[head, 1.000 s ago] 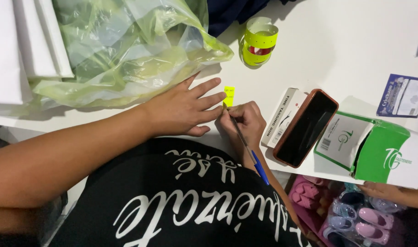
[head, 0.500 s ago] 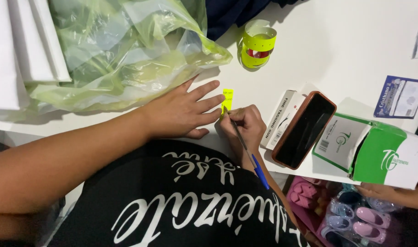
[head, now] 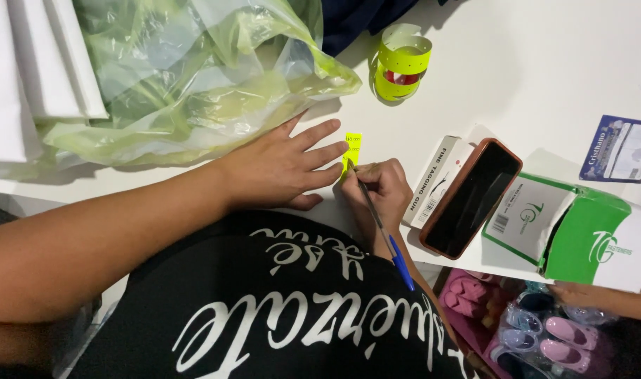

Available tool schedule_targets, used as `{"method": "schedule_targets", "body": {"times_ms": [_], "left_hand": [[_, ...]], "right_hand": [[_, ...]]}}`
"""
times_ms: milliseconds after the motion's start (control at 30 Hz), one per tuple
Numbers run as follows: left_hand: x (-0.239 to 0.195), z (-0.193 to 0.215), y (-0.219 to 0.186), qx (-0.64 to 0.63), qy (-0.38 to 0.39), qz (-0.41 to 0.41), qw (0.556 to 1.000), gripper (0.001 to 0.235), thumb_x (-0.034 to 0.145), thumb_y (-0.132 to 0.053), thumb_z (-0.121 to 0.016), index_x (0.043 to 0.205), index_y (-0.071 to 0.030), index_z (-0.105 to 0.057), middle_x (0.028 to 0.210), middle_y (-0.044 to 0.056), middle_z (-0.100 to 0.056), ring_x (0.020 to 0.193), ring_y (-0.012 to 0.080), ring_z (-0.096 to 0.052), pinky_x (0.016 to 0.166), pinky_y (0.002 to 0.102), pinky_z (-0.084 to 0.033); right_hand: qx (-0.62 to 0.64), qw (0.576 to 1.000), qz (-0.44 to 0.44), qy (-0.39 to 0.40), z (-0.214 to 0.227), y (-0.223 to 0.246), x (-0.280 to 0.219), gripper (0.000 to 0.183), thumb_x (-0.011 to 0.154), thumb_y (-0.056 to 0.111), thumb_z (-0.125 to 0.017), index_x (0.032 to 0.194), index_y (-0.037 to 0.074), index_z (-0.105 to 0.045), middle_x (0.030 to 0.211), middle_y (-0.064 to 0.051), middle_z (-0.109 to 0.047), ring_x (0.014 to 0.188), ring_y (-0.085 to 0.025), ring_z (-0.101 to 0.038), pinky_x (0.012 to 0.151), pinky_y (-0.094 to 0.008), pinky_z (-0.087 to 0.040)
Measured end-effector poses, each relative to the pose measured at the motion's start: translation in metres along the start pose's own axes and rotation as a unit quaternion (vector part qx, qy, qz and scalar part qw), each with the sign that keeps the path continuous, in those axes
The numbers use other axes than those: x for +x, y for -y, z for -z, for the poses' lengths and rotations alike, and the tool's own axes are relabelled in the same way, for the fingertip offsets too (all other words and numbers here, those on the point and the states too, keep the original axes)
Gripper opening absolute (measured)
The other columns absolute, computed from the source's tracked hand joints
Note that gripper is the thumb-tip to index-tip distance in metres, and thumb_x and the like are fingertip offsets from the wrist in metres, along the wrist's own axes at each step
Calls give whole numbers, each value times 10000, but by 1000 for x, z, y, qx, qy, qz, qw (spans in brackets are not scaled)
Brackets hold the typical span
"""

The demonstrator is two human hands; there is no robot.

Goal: The person writes on a yellow label with a pen and then attaches it to a stack of folded white shirts. They repeat this process for multiple shirts, placing the labeled items into a pile.

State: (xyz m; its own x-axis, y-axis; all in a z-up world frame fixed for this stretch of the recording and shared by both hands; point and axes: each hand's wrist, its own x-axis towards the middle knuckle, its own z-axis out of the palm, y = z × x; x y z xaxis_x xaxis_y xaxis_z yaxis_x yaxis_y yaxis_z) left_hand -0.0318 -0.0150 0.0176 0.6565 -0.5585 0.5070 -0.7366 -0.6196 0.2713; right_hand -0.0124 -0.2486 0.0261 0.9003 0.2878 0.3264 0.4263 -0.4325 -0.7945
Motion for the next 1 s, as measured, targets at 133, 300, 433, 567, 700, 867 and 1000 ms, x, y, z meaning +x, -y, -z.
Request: {"method": "schedule_targets", "body": {"times_ms": [133, 300, 433, 567, 700, 867, 1000], "left_hand": [[0, -2, 1, 3, -1, 0, 1000, 582, 828, -457, -757, 1310, -157, -627, 1404, 124, -605, 1416, 398, -459, 1041, 617, -445], [1, 1, 0, -1, -4, 2, 1000, 581, 820, -437, -773, 1305, -148, -634, 1394, 128, -615, 1405, 397, -472, 1040, 616, -448], [2, 4, 0, 3, -2, 3, 1000, 573, 806, -445, -785, 1277, -152, -645, 1393, 123, -617, 1403, 391, -476, 1042, 611, -452], [1, 4, 0, 5, 0, 3, 1000, 606, 784, -444, -806, 1289, -150, -641, 1391, 124, -617, 1403, 392, -476, 1047, 619, -448], [1, 3, 1, 15, 1, 1, 1000, 620, 785, -459, -806, 1302, -159, -640, 1373, 114, -629, 1401, 387, -477, 1048, 619, -447], [1, 2, 0, 15, -4, 0, 1000, 613, 787, -453, -807, 1298, -159, -642, 1373, 116, -630, 1391, 389, -486, 1037, 621, -455], [0, -2, 2, 22, -8, -2, 1000, 607, 795, -472, -798, 1292, -162, -641, 1384, 114, -624, 1395, 385, -484, 1046, 628, -447]], "right_hand": [[11, 1000, -7, 7, 0, 2, 2, 222, 792, -61, -848, 722, -9, -644, 727, -142, -585, 695, -329, -725, 647, -375, -580], [4, 1000, -19, 6, 0, 7, 3, 219, 805, -68, -815, 737, -17, -613, 736, -154, -569, 714, -359, -728, 650, -386, -579], [-3, 1000, -19, 1, -1, 9, 5, 211, 798, -66, -821, 733, -8, -628, 742, -139, -579, 717, -336, -735, 650, -363, -581], [-17, 999, -28, 1, -2, 15, 6, 228, 795, -83, -806, 736, -15, -597, 740, -157, -576, 716, -361, -730, 653, -384, -585], [9, 1000, -25, 3, 0, 8, 3, 226, 810, -65, -824, 738, -20, -615, 740, -160, -572, 714, -357, -726, 669, -401, -589], [11, 1000, -15, -7, 1, 1, -1, 240, 807, -83, -822, 726, -15, -606, 742, -142, -568, 703, -336, -721, 661, -386, -589], [42, 998, -34, -34, 6, -2, -4, 246, 807, -84, -812, 717, -12, -595, 746, -139, -550, 708, -313, -714, 685, -381, -582]]}}
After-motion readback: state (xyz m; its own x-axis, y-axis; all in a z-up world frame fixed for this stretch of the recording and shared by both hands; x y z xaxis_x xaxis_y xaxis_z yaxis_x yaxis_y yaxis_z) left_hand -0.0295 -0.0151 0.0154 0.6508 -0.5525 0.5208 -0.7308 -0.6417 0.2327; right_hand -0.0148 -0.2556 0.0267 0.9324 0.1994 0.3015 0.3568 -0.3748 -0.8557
